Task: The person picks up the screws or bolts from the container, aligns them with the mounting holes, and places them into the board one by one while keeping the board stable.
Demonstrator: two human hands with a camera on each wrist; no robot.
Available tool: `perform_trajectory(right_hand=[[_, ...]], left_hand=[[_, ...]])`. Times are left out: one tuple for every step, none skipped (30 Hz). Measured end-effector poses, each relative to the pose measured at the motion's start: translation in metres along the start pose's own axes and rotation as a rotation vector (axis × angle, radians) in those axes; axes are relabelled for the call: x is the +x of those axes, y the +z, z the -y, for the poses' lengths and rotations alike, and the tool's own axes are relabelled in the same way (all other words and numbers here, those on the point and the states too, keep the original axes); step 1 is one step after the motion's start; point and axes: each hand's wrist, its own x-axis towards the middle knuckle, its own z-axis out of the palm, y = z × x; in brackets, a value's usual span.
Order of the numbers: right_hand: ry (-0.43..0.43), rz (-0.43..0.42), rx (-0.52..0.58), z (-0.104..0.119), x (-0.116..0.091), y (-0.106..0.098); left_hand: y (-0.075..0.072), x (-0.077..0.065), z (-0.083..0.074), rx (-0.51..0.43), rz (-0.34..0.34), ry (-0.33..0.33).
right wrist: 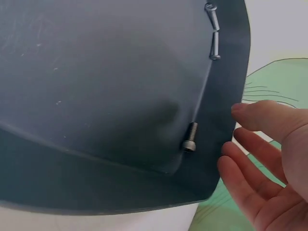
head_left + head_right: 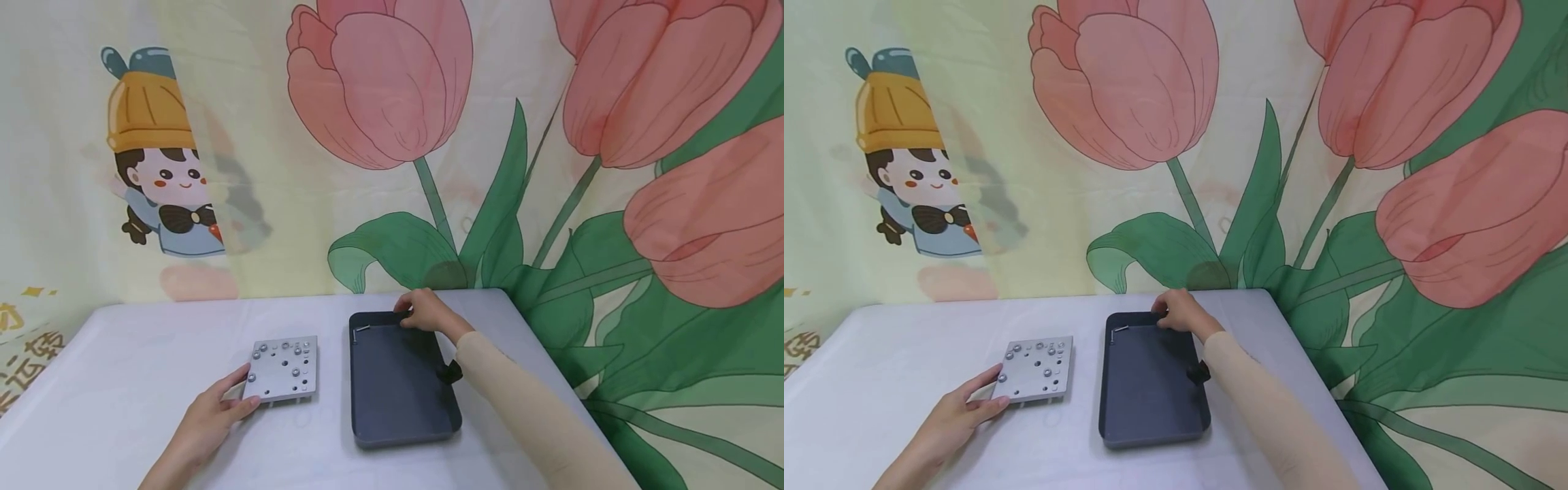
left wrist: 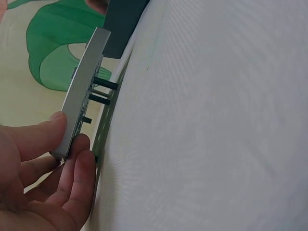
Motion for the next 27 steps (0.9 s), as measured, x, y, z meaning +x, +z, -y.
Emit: perform_trajectory(right_hand=[[0.009, -0.003, 0.0, -0.002, -0.001, 0.001], [0.019, -0.005, -0.004, -0.003, -0.001, 0.002], [0.03, -0.008, -0.01, -0.004, -0.001, 0.003], [0.039, -0.011, -0.015, -0.005, -0.001, 0.004], [0.046, -0.017, -0.023, -0.006, -0.002, 0.005], [0.051, -0.022, -0.034, -0.006, -0.002, 0.006], [0.053, -0.024, -0.046, -0.008, -0.001, 0.007], [0.06, -0.025, -0.059, -0.008, -0.002, 0.009], [0.066, -0.026, -0.072, -0.009, -0.002, 0.01], [0.068, -0.027, -0.084, -0.01, -0.002, 0.012], [0.069, -0.029, -0.094, -0.011, -0.003, 0.014], [0.069, -0.03, -0.103, -0.013, -0.004, 0.016], [0.067, -0.033, -0.108, -0.015, -0.004, 0.018], [0.067, -0.036, -0.109, -0.016, -0.006, 0.018], [0.06, -0.041, -0.11, -0.018, -0.007, 0.019], [0.052, -0.051, -0.109, -0.02, -0.008, 0.02], [0.045, -0.062, -0.1, -0.022, -0.009, 0.02], [0.036, -0.075, -0.091, -0.024, -0.011, 0.019], [0.027, -0.089, -0.079, -0.026, -0.012, 0.019], [0.017, -0.102, -0.072, -0.028, -0.013, 0.019], [0.008, -0.116, -0.065, -0.03, -0.014, 0.019], [0.0, -0.128, -0.06, -0.031, -0.014, 0.018], [-0.006, -0.135, -0.057, -0.033, -0.014, 0.018], [-0.011, -0.14, -0.058, -0.035, -0.014, 0.018], [-0.013, -0.143, -0.062, -0.036, -0.014, 0.018], [-0.011, -0.143, -0.068, -0.037, -0.014, 0.018], [-0.006, -0.137, -0.071, -0.037, -0.014, 0.017]], left_hand=[[0.0, 0.0, -0.001, 0.0, 0.0, 0.002], [0.0, 0.0, -0.001, 0.004, -0.002, 0.002], [0.0, 0.001, -0.001, 0.007, -0.002, 0.005], [0.001, 0.001, -0.002, 0.01, -0.004, 0.006], [0.001, 0.001, -0.002, 0.014, -0.005, 0.009], [0.001, 0.001, -0.002, 0.019, -0.007, 0.014], [0.0, 0.001, -0.002, 0.024, -0.009, 0.017], [0.0, 0.002, -0.002, 0.029, -0.009, 0.017], [0.0, 0.002, -0.002, 0.032, -0.007, 0.015], [0.0, 0.002, -0.002, 0.033, -0.006, 0.014], [0.001, 0.002, -0.001, 0.034, -0.004, 0.009], [0.001, 0.002, -0.001, 0.033, -0.001, 0.003], [0.001, 0.002, 0.0, 0.028, 0.002, -0.001], [0.001, 0.002, 0.0, 0.023, 0.004, -0.004], [0.002, 0.002, 0.001, 0.019, 0.004, -0.006], [0.002, 0.001, 0.001, 0.016, 0.004, -0.005], [0.002, 0.001, 0.001, 0.013, 0.004, -0.007], [0.001, 0.001, 0.0, 0.012, 0.003, -0.008], [0.001, 0.001, 0.0, 0.011, 0.002, -0.006], [0.001, 0.001, -0.001, 0.014, 0.001, -0.007], [0.001, 0.001, -0.001, 0.018, -0.001, -0.008], [0.0, 0.001, -0.002, 0.02, -0.002, -0.008], [0.0, 0.001, -0.002, 0.022, -0.002, -0.01], [0.0, 0.001, -0.003, 0.024, -0.003, -0.009], [0.0, 0.001, -0.003, 0.024, -0.004, -0.007], [0.0, 0.001, -0.003, 0.024, -0.003, -0.008], [0.0, 0.0, -0.003, 0.025, -0.004, -0.008]])
